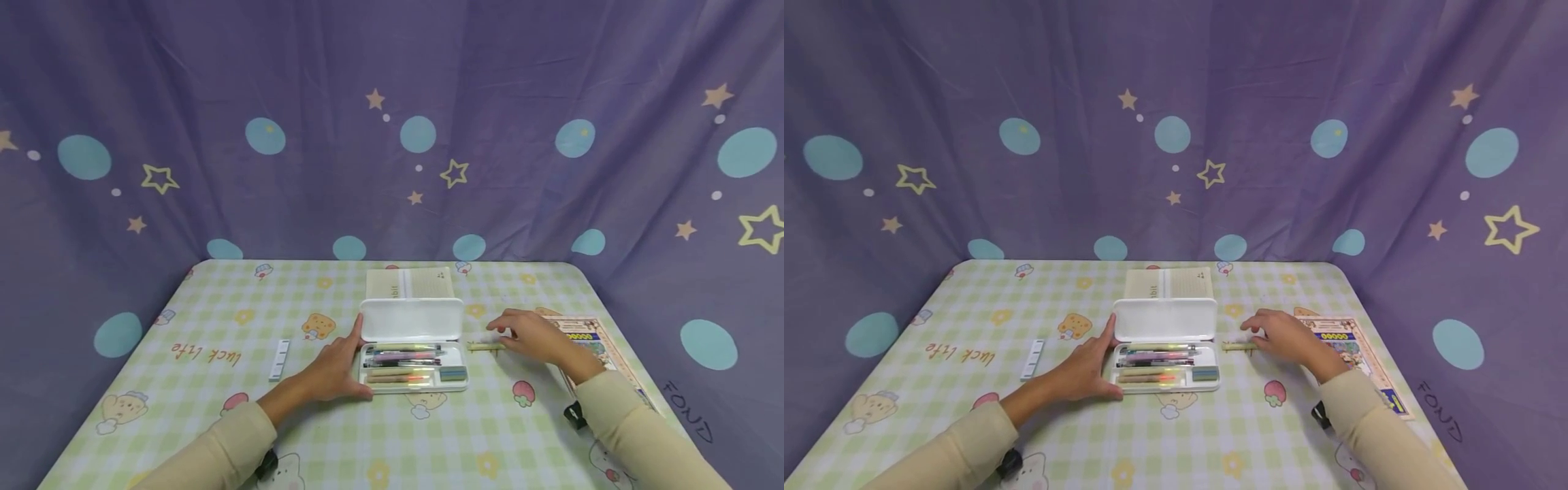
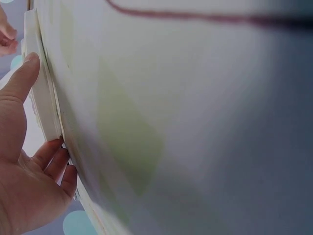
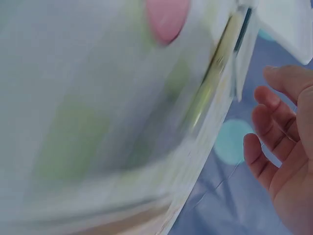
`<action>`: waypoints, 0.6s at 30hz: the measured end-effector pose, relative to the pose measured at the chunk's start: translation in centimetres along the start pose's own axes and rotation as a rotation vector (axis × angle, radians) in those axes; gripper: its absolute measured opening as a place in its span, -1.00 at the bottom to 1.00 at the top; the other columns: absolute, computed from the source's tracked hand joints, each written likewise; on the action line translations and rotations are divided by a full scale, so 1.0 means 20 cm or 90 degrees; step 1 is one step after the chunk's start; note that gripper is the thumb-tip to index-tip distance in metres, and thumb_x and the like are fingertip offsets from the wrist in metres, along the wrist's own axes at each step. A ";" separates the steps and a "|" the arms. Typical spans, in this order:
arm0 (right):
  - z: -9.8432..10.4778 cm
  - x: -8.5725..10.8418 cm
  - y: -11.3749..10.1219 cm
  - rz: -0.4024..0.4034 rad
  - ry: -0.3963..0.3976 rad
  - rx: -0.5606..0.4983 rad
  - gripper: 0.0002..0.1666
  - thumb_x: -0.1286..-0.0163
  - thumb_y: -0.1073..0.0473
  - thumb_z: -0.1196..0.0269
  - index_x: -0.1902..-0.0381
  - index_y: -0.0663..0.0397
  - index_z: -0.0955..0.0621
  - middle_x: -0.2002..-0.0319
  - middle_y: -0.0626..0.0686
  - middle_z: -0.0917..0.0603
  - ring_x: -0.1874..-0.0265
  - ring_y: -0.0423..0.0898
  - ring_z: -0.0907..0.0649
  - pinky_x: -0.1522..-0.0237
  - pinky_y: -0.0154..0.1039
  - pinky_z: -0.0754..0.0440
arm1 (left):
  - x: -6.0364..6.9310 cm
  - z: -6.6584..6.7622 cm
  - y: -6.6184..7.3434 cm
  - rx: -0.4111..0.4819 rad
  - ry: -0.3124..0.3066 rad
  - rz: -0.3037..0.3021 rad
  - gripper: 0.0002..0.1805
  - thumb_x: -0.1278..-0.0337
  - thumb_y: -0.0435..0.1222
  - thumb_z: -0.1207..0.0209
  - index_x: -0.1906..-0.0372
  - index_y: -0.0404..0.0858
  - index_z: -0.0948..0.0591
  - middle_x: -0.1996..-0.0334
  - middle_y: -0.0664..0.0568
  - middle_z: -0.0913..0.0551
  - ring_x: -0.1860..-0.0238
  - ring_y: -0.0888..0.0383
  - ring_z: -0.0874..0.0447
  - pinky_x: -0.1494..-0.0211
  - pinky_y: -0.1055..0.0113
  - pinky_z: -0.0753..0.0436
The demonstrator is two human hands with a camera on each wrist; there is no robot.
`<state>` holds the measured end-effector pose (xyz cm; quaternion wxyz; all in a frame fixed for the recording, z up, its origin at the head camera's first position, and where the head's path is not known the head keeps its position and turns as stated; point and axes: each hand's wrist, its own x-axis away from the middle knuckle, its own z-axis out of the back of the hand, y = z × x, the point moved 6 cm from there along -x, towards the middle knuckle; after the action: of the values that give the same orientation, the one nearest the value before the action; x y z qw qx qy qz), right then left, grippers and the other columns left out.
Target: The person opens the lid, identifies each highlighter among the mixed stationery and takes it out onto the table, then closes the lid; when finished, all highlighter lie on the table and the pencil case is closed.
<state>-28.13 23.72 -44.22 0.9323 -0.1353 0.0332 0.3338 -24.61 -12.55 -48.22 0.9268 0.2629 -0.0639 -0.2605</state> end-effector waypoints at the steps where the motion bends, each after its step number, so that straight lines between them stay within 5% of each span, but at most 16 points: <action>1: 0.00 -0.02 -0.02 0.006 0.000 -0.005 -0.71 -0.30 0.27 -0.39 0.01 0.02 -0.76 0.29 -0.07 -0.69 0.46 -0.32 -0.53 0.38 -0.34 -0.52 | 0.00 0.00 0.00 -0.002 0.000 -0.002 0.67 0.34 0.23 -0.58 -0.63 -0.35 0.35 -0.22 -0.05 -0.58 -0.13 -0.02 -0.54 -0.22 -0.09 -0.48; 18: -0.14 -0.24 -0.35 0.103 -0.036 -0.058 -0.73 -0.35 0.22 -0.36 -0.01 -0.02 -0.76 0.29 -0.10 -0.71 0.47 -0.35 -0.51 0.32 -0.36 -0.54 | 0.00 0.00 -0.01 0.002 0.004 0.002 0.67 0.36 0.18 -0.61 -0.63 -0.33 0.34 -0.22 -0.03 -0.59 -0.13 -0.02 -0.54 -0.23 -0.09 -0.47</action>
<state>-27.34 14.96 -44.54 0.8956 -0.1650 0.0027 0.4131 -24.66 -12.58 -48.34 0.9270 0.2647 -0.0619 -0.2582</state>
